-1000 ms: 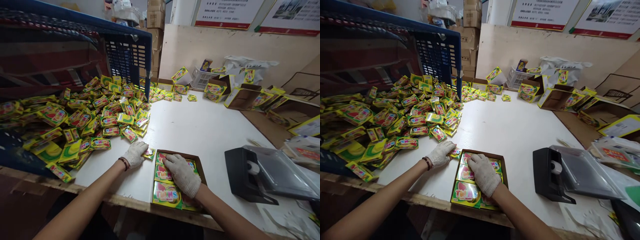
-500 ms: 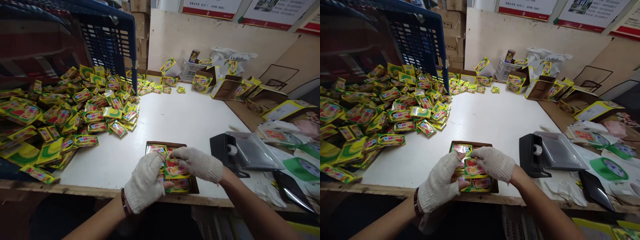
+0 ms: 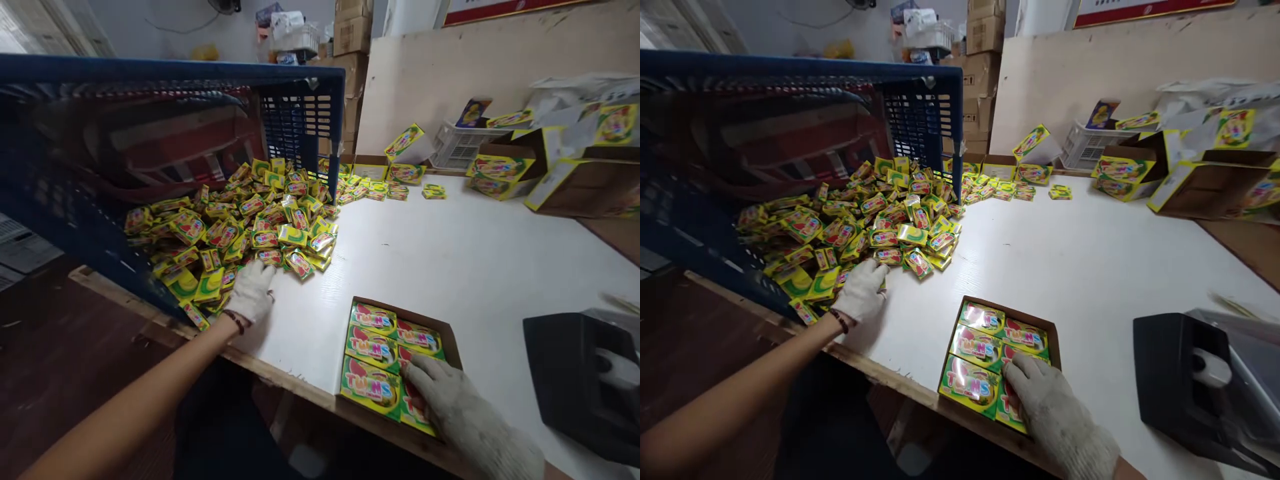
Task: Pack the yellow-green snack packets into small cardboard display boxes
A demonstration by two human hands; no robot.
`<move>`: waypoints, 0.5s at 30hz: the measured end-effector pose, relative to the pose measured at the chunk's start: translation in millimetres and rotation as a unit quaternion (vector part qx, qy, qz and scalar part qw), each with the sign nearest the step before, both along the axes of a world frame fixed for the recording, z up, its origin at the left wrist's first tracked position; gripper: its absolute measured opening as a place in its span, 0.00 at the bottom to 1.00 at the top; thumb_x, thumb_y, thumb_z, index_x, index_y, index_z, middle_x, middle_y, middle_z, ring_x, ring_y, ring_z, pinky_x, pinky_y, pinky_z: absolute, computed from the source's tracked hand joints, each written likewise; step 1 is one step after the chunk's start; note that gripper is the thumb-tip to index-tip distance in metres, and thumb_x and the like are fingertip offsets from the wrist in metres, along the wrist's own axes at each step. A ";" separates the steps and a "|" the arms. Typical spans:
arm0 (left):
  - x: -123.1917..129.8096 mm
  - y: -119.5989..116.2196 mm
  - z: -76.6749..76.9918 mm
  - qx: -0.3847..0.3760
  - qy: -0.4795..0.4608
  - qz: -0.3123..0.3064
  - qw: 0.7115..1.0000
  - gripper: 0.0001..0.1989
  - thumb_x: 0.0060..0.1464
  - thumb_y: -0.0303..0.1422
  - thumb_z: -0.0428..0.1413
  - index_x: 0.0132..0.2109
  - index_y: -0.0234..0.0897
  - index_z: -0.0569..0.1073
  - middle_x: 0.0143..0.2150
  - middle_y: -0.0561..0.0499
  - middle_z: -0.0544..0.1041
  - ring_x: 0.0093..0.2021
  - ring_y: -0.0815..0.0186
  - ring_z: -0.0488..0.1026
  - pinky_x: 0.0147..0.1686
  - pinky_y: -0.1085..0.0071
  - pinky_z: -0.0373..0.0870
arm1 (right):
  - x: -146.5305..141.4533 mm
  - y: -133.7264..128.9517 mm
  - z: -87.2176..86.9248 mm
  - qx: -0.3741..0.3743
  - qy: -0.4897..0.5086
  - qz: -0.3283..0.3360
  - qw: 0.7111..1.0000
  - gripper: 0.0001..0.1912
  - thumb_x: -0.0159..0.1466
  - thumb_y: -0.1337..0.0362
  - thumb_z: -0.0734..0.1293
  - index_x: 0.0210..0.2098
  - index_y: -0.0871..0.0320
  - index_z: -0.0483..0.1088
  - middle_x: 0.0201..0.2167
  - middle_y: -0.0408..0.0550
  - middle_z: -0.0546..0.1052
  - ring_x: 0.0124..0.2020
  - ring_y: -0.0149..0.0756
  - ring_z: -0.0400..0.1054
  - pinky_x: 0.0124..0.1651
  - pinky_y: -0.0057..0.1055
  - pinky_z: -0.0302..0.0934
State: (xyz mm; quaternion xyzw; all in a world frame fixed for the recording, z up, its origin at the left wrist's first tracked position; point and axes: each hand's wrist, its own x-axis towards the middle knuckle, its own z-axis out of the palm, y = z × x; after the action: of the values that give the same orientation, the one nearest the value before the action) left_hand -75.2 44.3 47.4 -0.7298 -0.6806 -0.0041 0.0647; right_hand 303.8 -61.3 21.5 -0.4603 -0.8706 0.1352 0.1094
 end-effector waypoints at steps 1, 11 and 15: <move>-13.3 7.7 4.5 -0.005 0.025 0.033 0.999 0.19 0.50 0.27 0.54 0.51 0.35 0.70 0.51 0.38 0.69 0.54 0.50 0.66 0.53 0.55 0.62 | 0.3 1.0 -0.2 -0.001 0.002 -0.001 1.000 0.18 0.59 0.68 0.61 0.48 0.53 0.73 0.47 0.57 0.77 0.45 0.48 0.72 0.45 0.43 0.69; 31.1 -30.7 6.8 0.105 -0.129 -0.099 0.981 0.27 0.47 0.38 0.61 0.54 0.39 0.66 0.47 0.43 0.71 0.48 0.55 0.69 0.48 0.61 0.67 | -26.6 9.7 26.0 -0.097 0.172 -0.150 0.969 0.13 0.63 0.56 0.60 0.40 0.53 0.73 0.38 0.53 0.78 0.39 0.44 0.73 0.42 0.40 0.70; 112.5 -62.1 8.1 0.183 -0.144 -0.373 0.898 0.18 0.57 0.32 0.54 0.54 0.37 0.66 0.39 0.45 0.73 0.37 0.59 0.70 0.36 0.62 0.68 | -51.6 29.8 49.5 -0.156 0.283 -0.173 0.930 0.27 0.61 0.49 0.62 0.56 0.56 0.67 0.48 0.54 0.77 0.47 0.45 0.73 0.47 0.39 0.70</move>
State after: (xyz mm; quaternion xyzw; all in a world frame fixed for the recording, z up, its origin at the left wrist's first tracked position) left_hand 37.3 -17.8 55.5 -0.8969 -0.3473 -0.2577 0.0923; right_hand 252.2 -31.5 71.0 -0.5578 -0.6783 0.3726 0.2998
